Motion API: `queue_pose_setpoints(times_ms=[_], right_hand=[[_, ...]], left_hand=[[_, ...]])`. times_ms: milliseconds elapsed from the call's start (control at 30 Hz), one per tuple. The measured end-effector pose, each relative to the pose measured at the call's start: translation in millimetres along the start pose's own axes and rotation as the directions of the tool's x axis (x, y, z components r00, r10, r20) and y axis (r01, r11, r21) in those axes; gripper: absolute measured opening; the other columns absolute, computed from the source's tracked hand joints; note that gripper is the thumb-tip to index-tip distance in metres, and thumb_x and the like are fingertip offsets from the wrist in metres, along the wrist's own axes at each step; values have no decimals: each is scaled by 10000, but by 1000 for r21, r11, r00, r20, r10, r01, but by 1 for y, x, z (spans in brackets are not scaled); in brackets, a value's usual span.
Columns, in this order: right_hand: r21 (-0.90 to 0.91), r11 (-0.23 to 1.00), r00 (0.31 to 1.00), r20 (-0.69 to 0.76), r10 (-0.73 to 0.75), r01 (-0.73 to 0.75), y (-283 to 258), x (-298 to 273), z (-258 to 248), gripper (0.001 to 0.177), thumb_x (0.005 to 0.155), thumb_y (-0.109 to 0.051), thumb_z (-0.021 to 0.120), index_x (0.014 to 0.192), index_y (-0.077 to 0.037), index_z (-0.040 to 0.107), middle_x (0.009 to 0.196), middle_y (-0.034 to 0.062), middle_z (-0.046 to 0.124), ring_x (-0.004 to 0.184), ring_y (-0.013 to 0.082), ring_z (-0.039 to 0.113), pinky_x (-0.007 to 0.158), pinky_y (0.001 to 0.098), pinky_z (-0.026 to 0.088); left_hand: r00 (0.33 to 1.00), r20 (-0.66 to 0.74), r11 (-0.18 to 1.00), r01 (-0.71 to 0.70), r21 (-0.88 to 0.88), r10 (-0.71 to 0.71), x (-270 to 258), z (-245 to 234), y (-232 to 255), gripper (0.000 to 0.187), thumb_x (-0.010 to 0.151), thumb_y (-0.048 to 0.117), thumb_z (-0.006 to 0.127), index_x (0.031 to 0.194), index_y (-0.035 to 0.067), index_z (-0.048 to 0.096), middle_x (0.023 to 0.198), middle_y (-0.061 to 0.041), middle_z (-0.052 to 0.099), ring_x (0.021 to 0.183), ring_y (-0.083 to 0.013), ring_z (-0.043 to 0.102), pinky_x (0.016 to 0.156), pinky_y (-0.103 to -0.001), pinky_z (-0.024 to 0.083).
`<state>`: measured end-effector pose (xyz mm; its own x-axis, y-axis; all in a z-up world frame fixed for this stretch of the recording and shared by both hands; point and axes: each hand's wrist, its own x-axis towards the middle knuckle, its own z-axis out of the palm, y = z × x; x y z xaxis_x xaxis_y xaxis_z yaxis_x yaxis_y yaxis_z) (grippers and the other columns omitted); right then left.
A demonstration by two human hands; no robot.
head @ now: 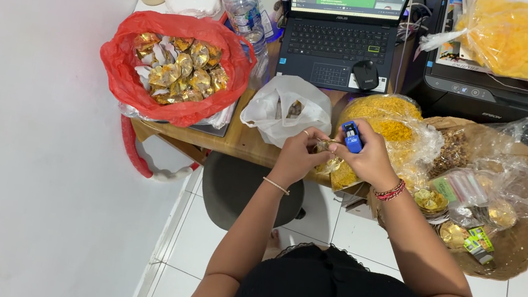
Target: The person repeatedly picks up small, gold-wrapped snack items from a large bag and places them into a white plastic bag on the table. The person uses a blue handheld device to scan or mark each item before placing it in the bag.
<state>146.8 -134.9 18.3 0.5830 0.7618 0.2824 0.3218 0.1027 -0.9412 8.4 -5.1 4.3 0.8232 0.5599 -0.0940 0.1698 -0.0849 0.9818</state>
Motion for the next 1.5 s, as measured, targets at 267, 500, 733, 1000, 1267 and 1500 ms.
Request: queue_pose_setpoints(times_ms=[267, 500, 733, 1000, 1267, 1500], right_hand=[[-19, 1000, 999, 47, -19, 20, -2, -3, 1, 320, 785, 104, 778, 1075, 18, 672, 826, 187, 732, 775, 237, 683, 729, 409, 561], [-56, 997, 998, 22, -61, 62, -3, -3, 13, 306, 786, 94, 784, 1052, -7, 671, 796, 151, 719, 734, 240, 683, 708, 385, 550], [-80, 995, 998, 25, -57, 59, -15, 0, 31, 353, 792, -2, 848, 1091, -47, 665, 810, 134, 712, 754, 233, 665, 719, 391, 537], [-460, 888, 956, 250, 153, -22, -51, 8, 37, 731, 958, -428, 645, 1575, -118, 407, 1388, 378, 499, 1244, 604, 497, 1053, 671, 395], [-496, 816, 943, 287, -167, 296, -28, 29, 76, 523, 811, -428, 829, 1236, -145, 720, 1001, 76, 683, 952, 351, 683, 819, 439, 535], [-576, 736, 924, 336, -181, 354, -22, 48, 110, 378, 799, -485, 814, 1003, -175, 738, 887, -9, 681, 906, 269, 711, 761, 372, 553]], left_hand=[[1000, -8, 1000, 6, 8, -6, -8, 0, 3, 332, 813, 168, 828, 1104, 48, 724, 1061, -203, 755, 1048, -315, 714, 879, -408, 594], [992, -118, 999, -50, -17, 48, -13, -4, -2, 206, 921, 231, 765, 1064, 83, 782, 937, -104, 775, 888, -161, 707, 771, -324, 603], [954, -283, 995, -103, 3, 100, -14, -17, -3, 123, 883, 121, 722, 970, 105, 808, 798, -91, 747, 763, -145, 675, 689, -303, 586], [861, -441, 965, -255, 58, 254, -13, -50, -15, 128, 847, 51, 723, 933, 82, 812, 738, -126, 740, 714, -165, 688, 625, -331, 569], [834, -372, 912, -346, 219, 406, -12, -89, -8, 123, 831, 21, 734, 907, 83, 809, 724, -122, 733, 683, -220, 710, 597, -309, 581], [806, -291, 845, -422, 328, 516, -10, -122, -11, 92, 870, 5, 720, 915, 51, 785, 742, -124, 719, 685, -228, 711, 572, -295, 585]])
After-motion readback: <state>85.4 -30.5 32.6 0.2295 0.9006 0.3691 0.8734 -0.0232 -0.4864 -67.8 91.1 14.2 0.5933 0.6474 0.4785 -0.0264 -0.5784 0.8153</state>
